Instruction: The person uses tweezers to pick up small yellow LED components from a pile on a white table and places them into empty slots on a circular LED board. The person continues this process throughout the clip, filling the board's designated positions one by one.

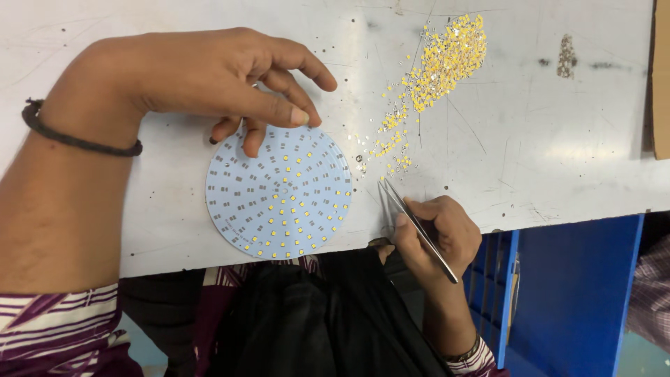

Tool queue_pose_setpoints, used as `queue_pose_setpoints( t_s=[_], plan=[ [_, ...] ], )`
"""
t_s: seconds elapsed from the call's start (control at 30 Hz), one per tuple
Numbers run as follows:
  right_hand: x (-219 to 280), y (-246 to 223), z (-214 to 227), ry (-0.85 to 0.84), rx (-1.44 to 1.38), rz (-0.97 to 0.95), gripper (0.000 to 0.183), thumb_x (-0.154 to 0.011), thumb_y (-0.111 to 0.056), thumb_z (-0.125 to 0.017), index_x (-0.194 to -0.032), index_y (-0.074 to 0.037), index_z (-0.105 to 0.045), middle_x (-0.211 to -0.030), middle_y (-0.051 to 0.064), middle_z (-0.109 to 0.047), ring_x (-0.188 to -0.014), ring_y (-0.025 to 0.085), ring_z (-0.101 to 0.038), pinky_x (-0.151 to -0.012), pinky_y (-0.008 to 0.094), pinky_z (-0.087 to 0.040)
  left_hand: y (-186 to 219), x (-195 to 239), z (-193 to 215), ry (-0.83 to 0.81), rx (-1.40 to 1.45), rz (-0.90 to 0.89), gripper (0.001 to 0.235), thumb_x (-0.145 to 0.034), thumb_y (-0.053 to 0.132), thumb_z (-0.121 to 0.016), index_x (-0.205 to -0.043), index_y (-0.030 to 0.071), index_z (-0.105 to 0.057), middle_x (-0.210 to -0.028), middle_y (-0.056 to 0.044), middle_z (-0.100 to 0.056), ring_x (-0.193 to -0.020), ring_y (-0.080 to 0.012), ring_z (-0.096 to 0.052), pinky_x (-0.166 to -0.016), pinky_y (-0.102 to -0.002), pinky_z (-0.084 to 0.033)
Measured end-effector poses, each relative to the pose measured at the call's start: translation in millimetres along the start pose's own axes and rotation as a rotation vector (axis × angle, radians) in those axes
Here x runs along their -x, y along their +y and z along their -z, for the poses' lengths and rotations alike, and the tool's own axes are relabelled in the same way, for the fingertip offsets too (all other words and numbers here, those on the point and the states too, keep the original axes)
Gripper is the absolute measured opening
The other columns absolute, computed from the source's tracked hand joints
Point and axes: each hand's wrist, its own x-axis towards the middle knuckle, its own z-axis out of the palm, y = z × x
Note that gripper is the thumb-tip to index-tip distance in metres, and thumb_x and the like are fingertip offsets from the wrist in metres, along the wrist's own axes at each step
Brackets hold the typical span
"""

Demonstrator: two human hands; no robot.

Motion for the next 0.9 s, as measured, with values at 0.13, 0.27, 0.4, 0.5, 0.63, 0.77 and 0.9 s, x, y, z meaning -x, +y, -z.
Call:
queue_pose_setpoints(
  t_s=[0.13, 0.27, 0.4, 0.5, 0.63, 0.77, 0.9],
  plan=[
    [-0.5, 2.9, -2.1, 0.005, -0.022, 0.022, 0.015, -0.083, -0.005, -0.076, -0.085, 0.004, -0.065, -0.072, 0.009, -0.063, -0.057, 0.012, -0.054, -0.054, 0.025, -0.038, 3.2, 0.0, -0.3, -0.003, 0.015, 0.004, 0.067, -0.082, 0.027, -0.065, -0.147, 0.014, -0.052, -0.117, -0.011, -0.073, -0.051, -0.0153, -0.074, -0.034, -0.025, -0.053],
    [-2.0, 1.9, 1.3, -0.030, -0.021, 0.019, 0.016, -0.083, -0.007, -0.077, -0.084, 0.004, -0.065, -0.072, 0.009, -0.063, -0.057, 0.012, -0.055, -0.053, 0.025, -0.037, 4.3, -0.2, -0.7, 0.009, 0.010, 0.032, 0.067, -0.082, 0.027, -0.065, -0.146, 0.015, -0.052, -0.117, -0.011, -0.073, -0.050, -0.0155, -0.075, -0.034, -0.026, -0.053],
    [-3.1, 2.6, 3.9, -0.037, -0.043, 0.062, 0.019, -0.085, -0.009, -0.078, -0.082, 0.002, -0.063, -0.072, 0.008, -0.065, -0.058, 0.011, -0.056, -0.053, 0.025, -0.038, 4.9, 0.2, -0.8, 0.009, 0.017, 0.039, 0.067, -0.081, 0.028, -0.065, -0.146, 0.015, -0.052, -0.117, -0.010, -0.073, -0.050, -0.0155, -0.074, -0.034, -0.026, -0.052],
    [-3.1, 3.3, 3.4, -0.039, -0.032, 0.023, 0.017, -0.087, -0.006, -0.078, -0.086, 0.004, -0.065, -0.075, 0.009, -0.067, -0.058, 0.011, -0.056, -0.053, 0.025, -0.038, 6.6, -0.1, -1.9, 0.017, -0.001, 0.036, 0.067, -0.081, 0.028, -0.065, -0.146, 0.015, -0.053, -0.116, -0.010, -0.073, -0.050, -0.0157, -0.075, -0.033, -0.026, -0.053],
    [-5.9, 1.2, 3.2, -0.055, -0.033, 0.051, 0.015, -0.083, -0.004, -0.079, -0.083, 0.003, -0.065, -0.073, 0.009, -0.066, -0.057, 0.011, -0.055, -0.052, 0.024, -0.037, 8.4, 0.6, -2.2, 0.024, -0.015, 0.046, 0.067, -0.083, 0.031, -0.067, -0.146, 0.015, -0.052, -0.116, -0.011, -0.076, -0.050, -0.0159, -0.075, -0.033, -0.026, -0.053],
    [-6.5, 0.1, 5.8, -0.057, -0.037, 0.044, 0.014, -0.083, -0.003, -0.078, -0.086, 0.005, -0.067, -0.072, 0.009, -0.065, -0.057, 0.012, -0.055, -0.052, 0.025, -0.036, 5.1, 1.6, -1.9, 0.020, -0.010, 0.015, 0.067, -0.082, 0.029, -0.065, -0.146, 0.015, -0.052, -0.115, -0.011, -0.073, -0.051, -0.0157, -0.074, -0.034, -0.026, -0.053],
    [-4.7, 2.0, 7.6, -0.090, -0.030, 0.050, 0.012, -0.085, -0.003, -0.078, -0.088, 0.005, -0.068, -0.074, 0.009, -0.066, -0.059, 0.012, -0.055, -0.054, 0.025, -0.038, 2.9, 0.9, -1.8, 0.022, -0.024, -0.002, 0.067, -0.083, 0.030, -0.065, -0.146, 0.013, -0.051, -0.117, -0.013, -0.078, -0.052, -0.0162, -0.076, -0.034, -0.026, -0.053]
  ],
)
